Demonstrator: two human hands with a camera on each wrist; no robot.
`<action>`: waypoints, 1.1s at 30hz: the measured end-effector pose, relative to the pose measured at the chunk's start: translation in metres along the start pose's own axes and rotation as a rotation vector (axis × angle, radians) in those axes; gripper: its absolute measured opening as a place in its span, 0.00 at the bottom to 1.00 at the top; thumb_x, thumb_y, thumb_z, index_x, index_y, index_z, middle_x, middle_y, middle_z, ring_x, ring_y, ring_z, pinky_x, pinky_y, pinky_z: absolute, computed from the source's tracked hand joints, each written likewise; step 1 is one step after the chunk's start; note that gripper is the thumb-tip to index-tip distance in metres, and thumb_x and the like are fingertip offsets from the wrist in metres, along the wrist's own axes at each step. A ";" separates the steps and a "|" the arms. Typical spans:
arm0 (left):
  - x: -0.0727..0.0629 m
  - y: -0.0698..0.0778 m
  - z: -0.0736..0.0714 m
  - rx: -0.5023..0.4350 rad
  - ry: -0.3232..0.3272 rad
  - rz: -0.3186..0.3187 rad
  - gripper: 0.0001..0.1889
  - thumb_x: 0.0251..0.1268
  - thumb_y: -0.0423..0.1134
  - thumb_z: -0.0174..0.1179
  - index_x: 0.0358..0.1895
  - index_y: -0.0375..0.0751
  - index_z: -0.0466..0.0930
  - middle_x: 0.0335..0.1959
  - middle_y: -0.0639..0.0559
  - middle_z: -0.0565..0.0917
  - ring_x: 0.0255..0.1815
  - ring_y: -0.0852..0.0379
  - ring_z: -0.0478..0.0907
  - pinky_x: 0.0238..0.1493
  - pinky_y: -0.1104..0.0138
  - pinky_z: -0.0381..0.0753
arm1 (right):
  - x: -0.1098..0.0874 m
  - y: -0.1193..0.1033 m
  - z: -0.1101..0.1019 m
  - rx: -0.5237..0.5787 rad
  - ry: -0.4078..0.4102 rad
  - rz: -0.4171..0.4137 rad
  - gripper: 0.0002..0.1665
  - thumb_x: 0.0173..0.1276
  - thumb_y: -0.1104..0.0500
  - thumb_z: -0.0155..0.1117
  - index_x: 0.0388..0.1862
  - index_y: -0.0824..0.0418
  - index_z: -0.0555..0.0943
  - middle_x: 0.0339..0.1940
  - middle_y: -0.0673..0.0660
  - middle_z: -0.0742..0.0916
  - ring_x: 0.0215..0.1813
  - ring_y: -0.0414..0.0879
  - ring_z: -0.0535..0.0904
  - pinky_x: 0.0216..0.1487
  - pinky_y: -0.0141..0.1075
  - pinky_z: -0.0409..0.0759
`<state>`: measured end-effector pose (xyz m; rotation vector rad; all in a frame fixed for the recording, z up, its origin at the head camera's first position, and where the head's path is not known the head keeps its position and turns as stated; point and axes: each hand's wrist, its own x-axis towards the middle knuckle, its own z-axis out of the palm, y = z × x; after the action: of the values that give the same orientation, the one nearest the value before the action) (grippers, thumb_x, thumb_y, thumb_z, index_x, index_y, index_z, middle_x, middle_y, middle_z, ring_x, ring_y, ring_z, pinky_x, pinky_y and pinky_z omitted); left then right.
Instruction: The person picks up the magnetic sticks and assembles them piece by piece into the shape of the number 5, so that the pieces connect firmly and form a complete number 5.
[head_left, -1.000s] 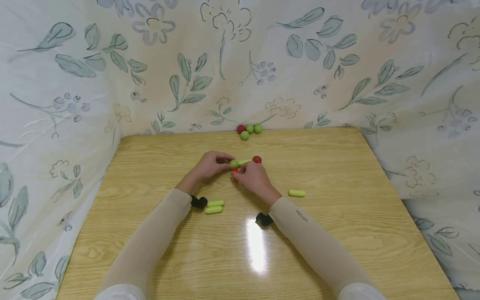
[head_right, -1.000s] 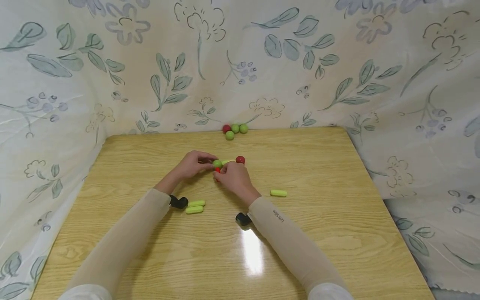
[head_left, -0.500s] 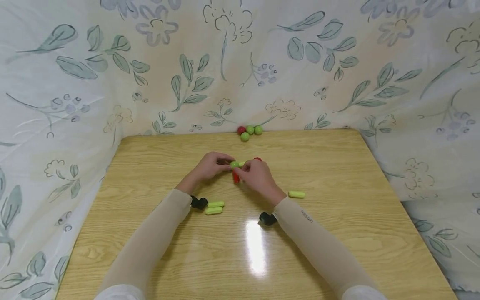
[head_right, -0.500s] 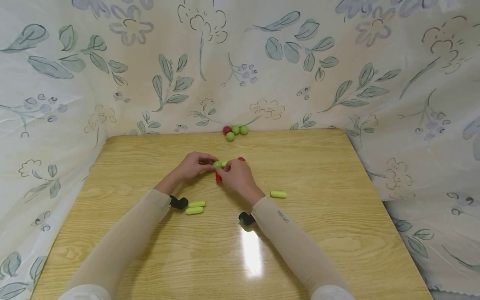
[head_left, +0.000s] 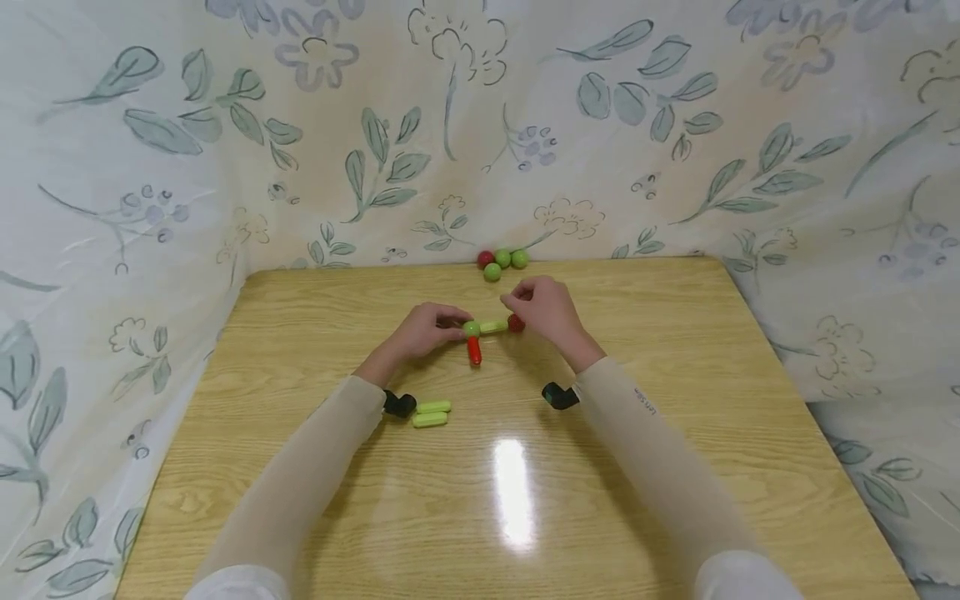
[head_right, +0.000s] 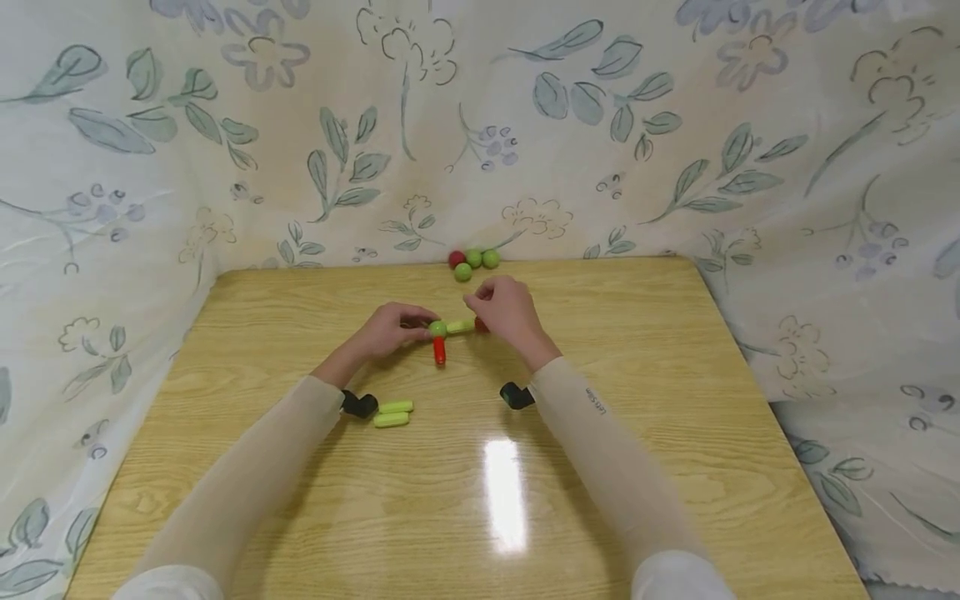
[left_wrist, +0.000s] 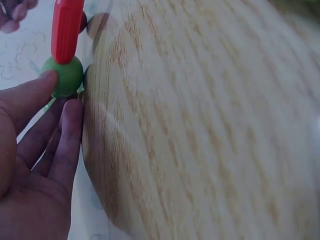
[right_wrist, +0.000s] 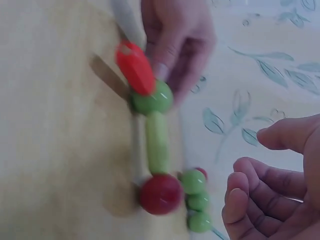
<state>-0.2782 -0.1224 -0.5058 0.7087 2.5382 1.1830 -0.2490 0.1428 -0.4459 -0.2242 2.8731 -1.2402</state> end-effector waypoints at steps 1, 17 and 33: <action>0.000 0.001 0.000 0.003 -0.001 -0.002 0.16 0.78 0.39 0.70 0.64 0.44 0.89 0.56 0.50 0.89 0.55 0.51 0.84 0.63 0.54 0.81 | 0.003 0.000 -0.005 0.001 0.004 -0.004 0.15 0.79 0.49 0.70 0.42 0.60 0.91 0.36 0.55 0.91 0.35 0.50 0.85 0.37 0.43 0.82; 0.001 0.005 -0.003 0.004 -0.014 0.003 0.16 0.77 0.37 0.69 0.64 0.42 0.89 0.56 0.48 0.90 0.56 0.49 0.84 0.63 0.53 0.81 | 0.039 0.020 -0.022 -0.037 -0.043 -0.005 0.13 0.79 0.51 0.71 0.49 0.61 0.88 0.47 0.58 0.90 0.50 0.53 0.84 0.53 0.48 0.83; 0.003 0.003 -0.003 -0.002 -0.015 -0.006 0.16 0.78 0.36 0.69 0.65 0.43 0.89 0.58 0.48 0.90 0.57 0.49 0.85 0.64 0.53 0.81 | 0.080 0.017 -0.014 -0.044 -0.060 -0.027 0.21 0.77 0.54 0.74 0.60 0.66 0.86 0.55 0.60 0.88 0.58 0.55 0.82 0.62 0.49 0.81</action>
<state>-0.2808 -0.1216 -0.5017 0.7063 2.5249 1.1743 -0.3313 0.1539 -0.4448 -0.2962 2.8573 -1.1547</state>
